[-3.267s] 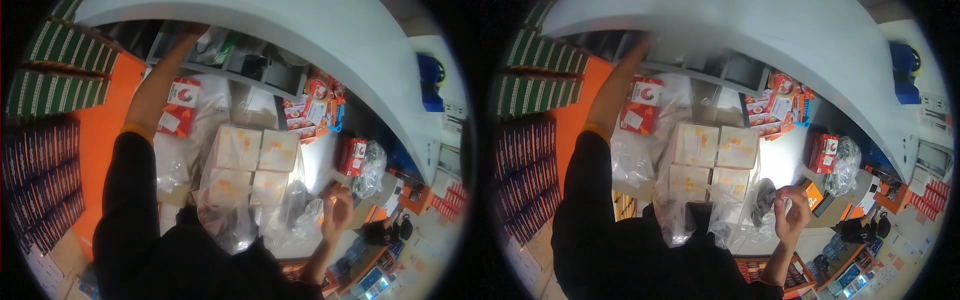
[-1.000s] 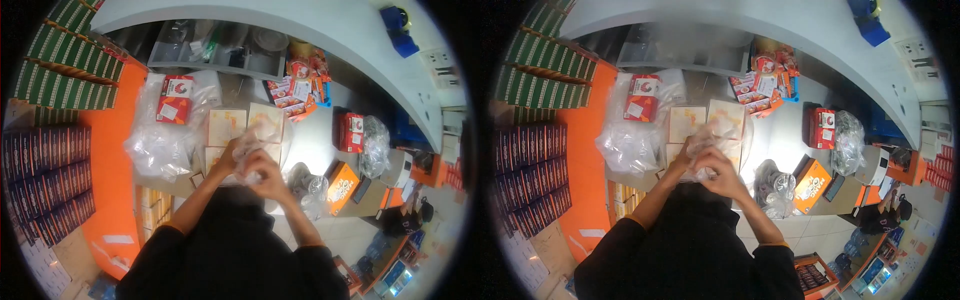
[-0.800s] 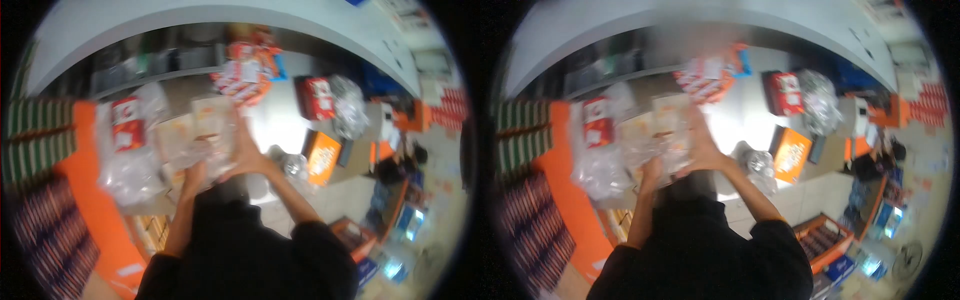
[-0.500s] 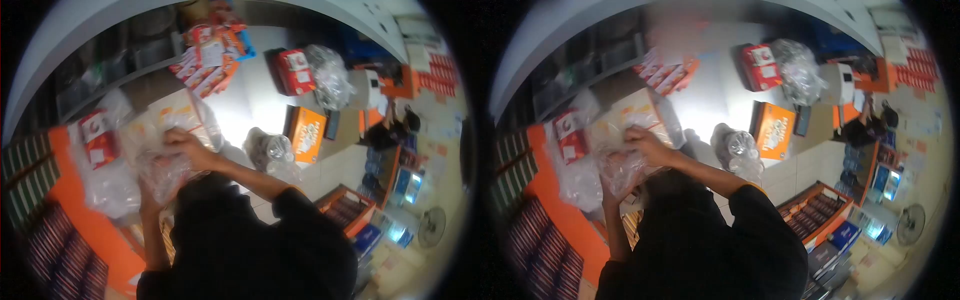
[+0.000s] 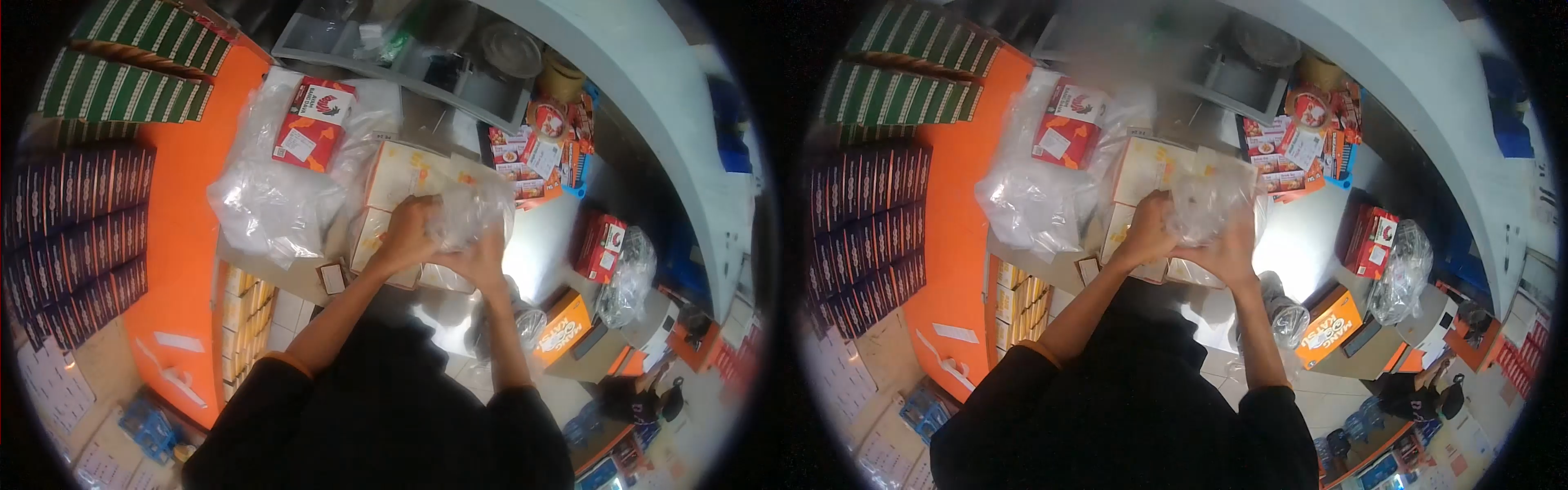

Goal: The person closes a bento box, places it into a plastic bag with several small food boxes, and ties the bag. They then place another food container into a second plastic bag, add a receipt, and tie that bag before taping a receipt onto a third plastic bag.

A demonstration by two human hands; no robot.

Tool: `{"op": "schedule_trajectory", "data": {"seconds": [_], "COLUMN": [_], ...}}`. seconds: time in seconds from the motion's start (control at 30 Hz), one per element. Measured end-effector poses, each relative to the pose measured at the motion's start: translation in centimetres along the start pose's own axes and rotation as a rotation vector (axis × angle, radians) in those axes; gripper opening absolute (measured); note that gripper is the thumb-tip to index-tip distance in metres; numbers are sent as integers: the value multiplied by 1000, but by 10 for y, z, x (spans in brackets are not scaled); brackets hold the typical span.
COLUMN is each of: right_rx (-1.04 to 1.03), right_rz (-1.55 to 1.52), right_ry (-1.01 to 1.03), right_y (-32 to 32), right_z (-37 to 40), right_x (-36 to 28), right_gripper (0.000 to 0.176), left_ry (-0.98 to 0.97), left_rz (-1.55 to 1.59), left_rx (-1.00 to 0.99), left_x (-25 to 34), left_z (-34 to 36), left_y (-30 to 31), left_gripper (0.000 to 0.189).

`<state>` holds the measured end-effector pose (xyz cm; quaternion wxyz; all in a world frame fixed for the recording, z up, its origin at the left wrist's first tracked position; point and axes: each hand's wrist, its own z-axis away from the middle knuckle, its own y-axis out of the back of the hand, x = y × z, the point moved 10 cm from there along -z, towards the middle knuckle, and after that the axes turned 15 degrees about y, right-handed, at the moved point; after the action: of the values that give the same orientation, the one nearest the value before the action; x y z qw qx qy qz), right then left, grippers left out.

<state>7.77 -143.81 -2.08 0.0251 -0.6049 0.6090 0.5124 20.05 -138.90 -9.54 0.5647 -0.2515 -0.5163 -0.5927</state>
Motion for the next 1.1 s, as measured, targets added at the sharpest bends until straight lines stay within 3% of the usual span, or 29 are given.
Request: {"op": "schedule_trajectory", "data": {"seconds": [0.07,0.1,0.13,0.17,0.2,0.27,0.3,0.33,0.4,0.47,0.5,0.53,0.57,0.6,0.67,0.73,0.8,0.87,0.93,1.03,1.1], "right_rx": [-530,-581,-581,-505,-425,-263,-181,-184,24,-42,-170,-296,-138,-147,74,-6,29,62,142,178,197], "right_rz": [169,146,157,64,-34,-238,-340,-339,-733,-775,-704,-636,-464,-480,-519,-420,-899,-956,-950,-966,-979], "right_ry": [53,54,52,-66,-185,-417,-530,-532,-279,-255,-275,-296,-55,-59,-177,-138,-563,-528,-903,-872,-877], "right_y": [-55,-62,-64,-65,-68,-78,-79,-81,-74,-76,-86,-100,-84,-87,-70,-82,-100,-95,-97,-84,-65], "right_z": [0,0,4,10,21,45,52,47,9,10,15,23,4,1,-10,0,13,4,25,31,31], "right_x": [-4,-6,-7,1,10,25,30,33,20,26,30,34,18,11,9,23,36,30,35,30,20], "right_gripper": [98,98,98,96,94,91,89,89,77,70,66,63,57,57,54,63,77,72,65,62,63], "left_ry": [270,261,-29,-318,-322,-542,-436,-435,-466,-515,-505,-376,-243,-226,-152,-132,-136,-148,-171,-179,-261], "left_rz": [411,415,246,73,76,-241,-326,-323,-250,-319,-322,-239,-156,-162,-27,-18,-43,-63,-85,-159,-275], "left_rx": [-57,-64,3,77,74,-124,-304,-304,-460,-36,-31,100,234,240,62,65,36,50,70,79,94], "left_x": [-13,-4,33,65,68,83,84,79,61,39,30,14,0,-4,-13,-15,-17,-16,-11,3,36], "left_z": [-6,-7,-2,11,14,38,44,45,50,41,36,24,19,21,16,18,16,19,22,39,56], "left_y": [-1,-3,3,5,3,-28,-35,-27,-14,45,46,67,88,90,77,79,76,74,76,74,78], "left_gripper": [39,39,30,21,21,19,22,22,32,56,56,73,91,91,113,110,107,105,103,99,73]}}
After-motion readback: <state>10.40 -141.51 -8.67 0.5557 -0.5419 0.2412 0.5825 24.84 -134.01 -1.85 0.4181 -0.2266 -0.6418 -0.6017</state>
